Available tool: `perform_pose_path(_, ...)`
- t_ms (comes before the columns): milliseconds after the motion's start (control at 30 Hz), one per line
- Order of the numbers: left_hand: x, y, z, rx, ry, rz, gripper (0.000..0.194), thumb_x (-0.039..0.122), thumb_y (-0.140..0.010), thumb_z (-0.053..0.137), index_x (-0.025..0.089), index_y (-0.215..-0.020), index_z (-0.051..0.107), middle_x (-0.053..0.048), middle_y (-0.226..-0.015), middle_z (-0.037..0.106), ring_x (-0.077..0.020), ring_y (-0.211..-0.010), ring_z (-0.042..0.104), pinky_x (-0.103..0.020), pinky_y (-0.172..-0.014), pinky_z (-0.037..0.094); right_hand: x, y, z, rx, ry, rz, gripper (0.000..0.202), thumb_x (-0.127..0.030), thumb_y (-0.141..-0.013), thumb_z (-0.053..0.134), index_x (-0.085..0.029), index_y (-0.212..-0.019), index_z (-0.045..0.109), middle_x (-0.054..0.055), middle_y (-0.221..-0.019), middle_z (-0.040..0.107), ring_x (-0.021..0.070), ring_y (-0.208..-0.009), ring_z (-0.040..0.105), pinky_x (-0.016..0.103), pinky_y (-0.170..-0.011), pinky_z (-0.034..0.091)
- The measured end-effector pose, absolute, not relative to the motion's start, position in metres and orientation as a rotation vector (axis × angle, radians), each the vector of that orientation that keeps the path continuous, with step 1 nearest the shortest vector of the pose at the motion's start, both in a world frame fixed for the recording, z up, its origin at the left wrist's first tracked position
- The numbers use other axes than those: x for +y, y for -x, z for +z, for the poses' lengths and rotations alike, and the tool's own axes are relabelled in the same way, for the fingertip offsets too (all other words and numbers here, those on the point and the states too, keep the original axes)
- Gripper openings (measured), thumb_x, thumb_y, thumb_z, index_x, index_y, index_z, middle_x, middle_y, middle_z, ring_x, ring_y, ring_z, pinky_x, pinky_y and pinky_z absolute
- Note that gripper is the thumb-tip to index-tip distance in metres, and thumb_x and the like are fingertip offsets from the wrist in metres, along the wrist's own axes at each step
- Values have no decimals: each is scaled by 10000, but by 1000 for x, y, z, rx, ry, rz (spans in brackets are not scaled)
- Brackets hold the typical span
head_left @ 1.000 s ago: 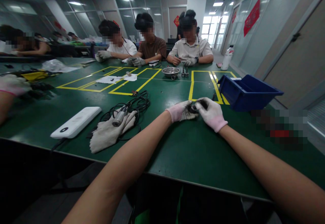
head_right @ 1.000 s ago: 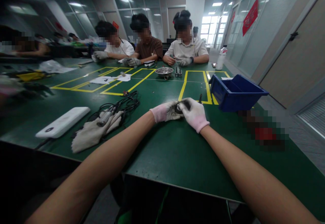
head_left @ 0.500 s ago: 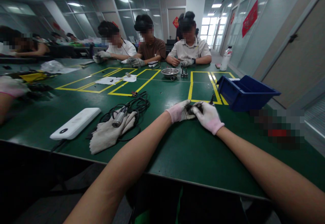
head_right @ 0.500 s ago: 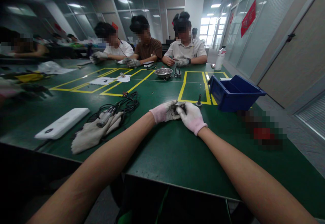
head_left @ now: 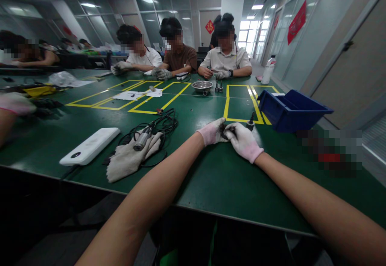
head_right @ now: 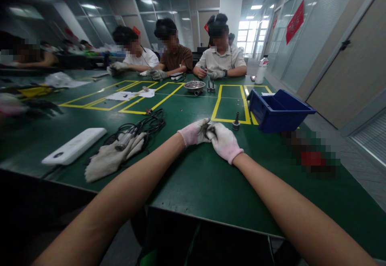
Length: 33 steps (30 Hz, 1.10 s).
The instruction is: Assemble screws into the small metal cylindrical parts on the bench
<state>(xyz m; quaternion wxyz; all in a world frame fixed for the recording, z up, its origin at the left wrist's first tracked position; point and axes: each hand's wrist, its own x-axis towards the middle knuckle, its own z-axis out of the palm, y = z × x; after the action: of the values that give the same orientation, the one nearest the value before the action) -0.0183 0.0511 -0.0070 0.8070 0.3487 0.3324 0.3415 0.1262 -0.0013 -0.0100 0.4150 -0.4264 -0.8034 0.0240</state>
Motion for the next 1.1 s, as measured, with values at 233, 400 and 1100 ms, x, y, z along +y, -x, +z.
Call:
perform_pose_path(233,48,18,-5,694,-727,750,280,348,-925,362,149,-854,547,-34,-701,568,-141,-618,558,-330,-629,524,-3,-124,-9,-1986,1088,36,209,-304,-900,419,-179,-988,562,90,-974,596,206,-938,566,339,-848,443)
perform_pose_path(400,53,17,-9,663,-687,728,312,386,-917,393,131,-878,569,-86,-771,612,-167,-713,611,-353,-698,530,-6,-131,-2,-1748,1143,-16,255,-352,-909,390,-182,-970,570,88,-959,611,208,-924,571,340,-845,438)
perform_pose_path(1100,66,31,-13,1133,-1202,952,143,223,-801,639,130,-907,616,-30,-634,598,-84,-475,539,-200,-480,435,20,-150,-8,-1123,1175,1038,252,-441,-816,504,-200,-744,493,-44,-540,460,72,-373,370,202,-361,315)
